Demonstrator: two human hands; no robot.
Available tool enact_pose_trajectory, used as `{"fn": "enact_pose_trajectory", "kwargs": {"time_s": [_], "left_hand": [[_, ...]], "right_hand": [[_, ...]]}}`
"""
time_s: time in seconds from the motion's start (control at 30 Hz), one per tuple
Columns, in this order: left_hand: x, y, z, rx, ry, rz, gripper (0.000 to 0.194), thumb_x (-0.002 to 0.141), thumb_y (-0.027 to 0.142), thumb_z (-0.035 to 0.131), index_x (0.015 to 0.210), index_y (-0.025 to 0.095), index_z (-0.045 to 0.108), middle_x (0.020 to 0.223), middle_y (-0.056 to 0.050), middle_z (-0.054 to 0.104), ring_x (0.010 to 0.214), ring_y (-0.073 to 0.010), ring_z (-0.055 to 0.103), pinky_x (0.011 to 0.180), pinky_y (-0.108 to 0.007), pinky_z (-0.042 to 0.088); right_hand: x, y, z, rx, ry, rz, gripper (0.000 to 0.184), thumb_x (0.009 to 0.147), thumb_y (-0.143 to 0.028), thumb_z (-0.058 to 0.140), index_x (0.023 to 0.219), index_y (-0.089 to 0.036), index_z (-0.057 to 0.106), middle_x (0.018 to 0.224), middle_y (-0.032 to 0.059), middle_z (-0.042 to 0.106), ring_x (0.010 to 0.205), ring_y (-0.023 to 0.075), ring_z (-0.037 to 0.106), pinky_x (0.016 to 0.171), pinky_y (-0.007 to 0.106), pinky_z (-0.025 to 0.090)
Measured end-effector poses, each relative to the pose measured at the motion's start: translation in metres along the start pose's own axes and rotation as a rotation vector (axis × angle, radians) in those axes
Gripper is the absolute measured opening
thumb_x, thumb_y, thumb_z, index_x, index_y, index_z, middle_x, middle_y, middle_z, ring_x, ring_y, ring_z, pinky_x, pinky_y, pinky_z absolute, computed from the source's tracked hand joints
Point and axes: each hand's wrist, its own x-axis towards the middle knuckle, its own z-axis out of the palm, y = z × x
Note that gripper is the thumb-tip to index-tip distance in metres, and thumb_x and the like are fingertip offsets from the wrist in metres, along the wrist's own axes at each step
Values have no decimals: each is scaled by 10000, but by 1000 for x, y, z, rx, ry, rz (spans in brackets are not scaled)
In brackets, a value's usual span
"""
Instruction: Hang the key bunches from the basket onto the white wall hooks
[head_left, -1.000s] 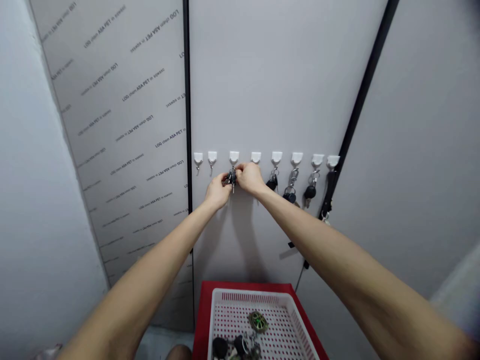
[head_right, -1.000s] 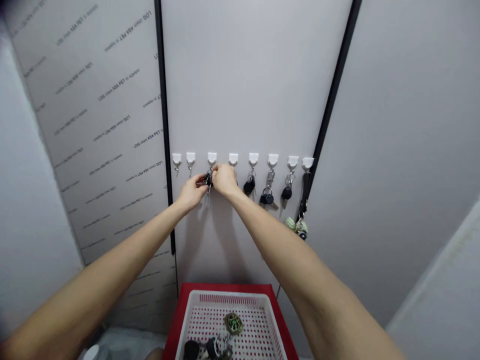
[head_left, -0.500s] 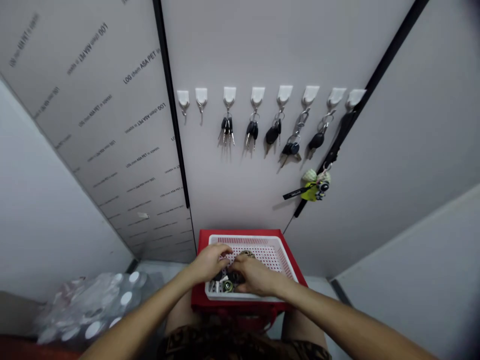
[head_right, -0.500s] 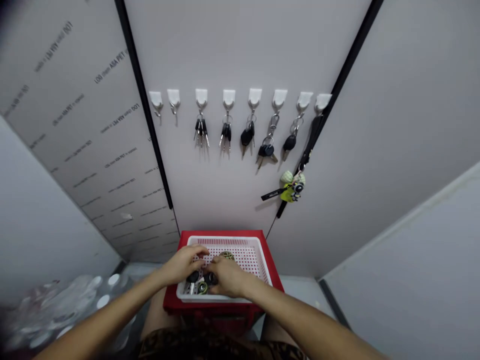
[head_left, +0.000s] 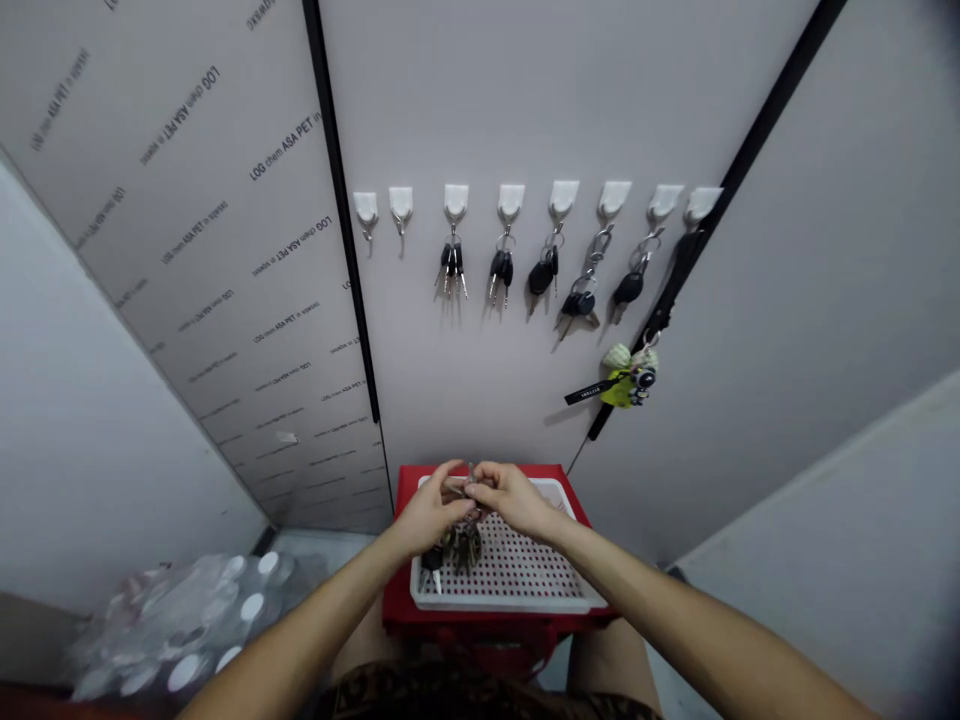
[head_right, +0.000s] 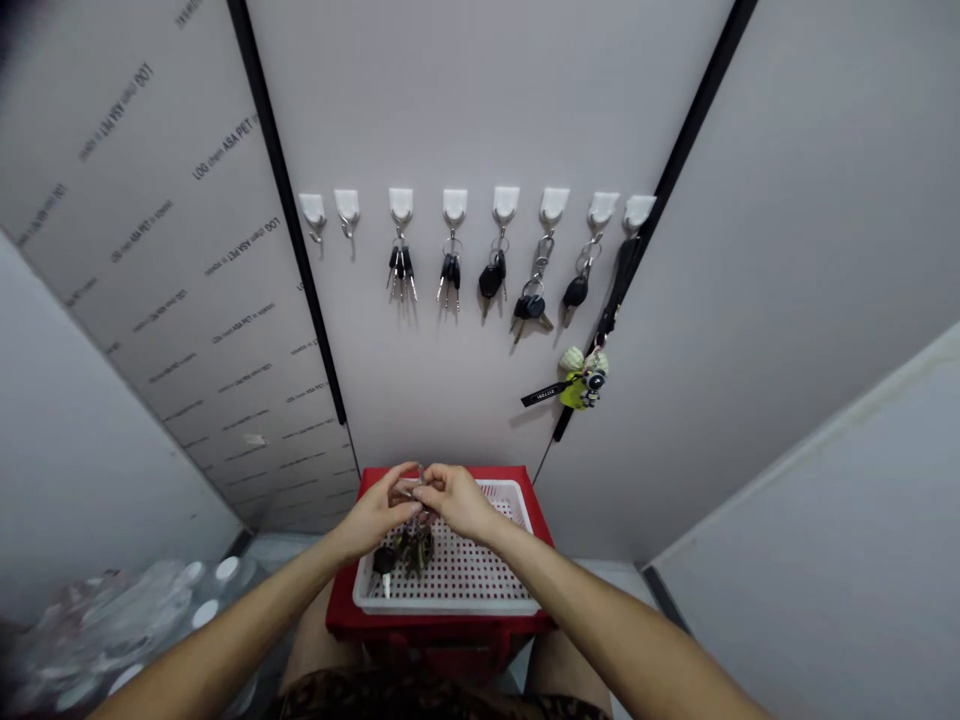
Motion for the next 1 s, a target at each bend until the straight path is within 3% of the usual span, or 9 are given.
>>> {"fn": "enact_pose_trajectory", "kwargs": {"time_s": [0.1,0.2,0.33,0.47,0.6,0.73,0.8,0.9,1.0], "left_hand": [[4,5,3,-135,-32,-33,272,580,196,529,831,120,454,726,-19,541,674,-101,497,665,-247,372],[4,11,1,-147,25,-66,175,584,210,521,726,119,478,599,10,531,582,-86,483,582,-217,367],[5,23,-5,-42,144,-50,144,593,218,502,686,112,530,602,9,536,550,-71,452,539,-187,343],[8,34,-9,100,184,17,144,608,233,482,665,113,537,545,21,497,486,-60,401,478,-179,318],[11,46,-10,181,237,115,130,631,243,456,679,134,506,564,28,460,518,-68,410,502,-185,332],[14,63,-14,366,258,302,87,634,209,455,637,144,513,682,11,467,637,-80,431,594,-187,337],[13,74,-16,420,224,329,92,637,203,450,640,145,522,672,10,466,628,-80,432,584,-186,336],[11,92,-21,455,176,338,107,642,198,441,645,144,533,631,13,470,612,-82,433,578,-188,336],[13,114,-30,390,203,317,86,629,191,450,625,139,518,569,27,469,558,-72,427,546,-185,337]], "right_hand": [[3,-14,0,142,95,-33,163,591,-283,506,606,-142,427,489,-52,450,446,56,436,446,186,357],[7,-20,-4,242,203,-44,191,568,-294,533,635,-142,439,510,-57,441,458,54,443,450,189,373],[10,-24,-9,374,269,-65,224,547,-307,554,651,-149,435,544,-62,429,459,57,460,481,224,409],[9,-28,-11,415,277,-107,231,562,-315,541,682,-157,423,555,-61,427,466,66,478,506,247,421],[11,-30,-15,289,304,-105,225,607,-313,486,764,-164,425,623,-32,456,537,89,492,548,276,422],[10,-32,-21,-109,463,-244,297,618,-229,475,905,-162,439,896,45,471,745,114,466,688,278,375],[8,-36,-21,-256,372,-365,280,638,-215,460,914,-166,457,928,45,465,802,117,442,714,260,351],[11,-46,-15,-299,130,-443,173,694,-254,397,791,-151,497,742,17,496,693,99,445,635,224,357],[25,-67,-9,-271,98,-452,239,724,-309,333,642,-132,472,556,-19,419,519,69,378,489,189,320]]}}
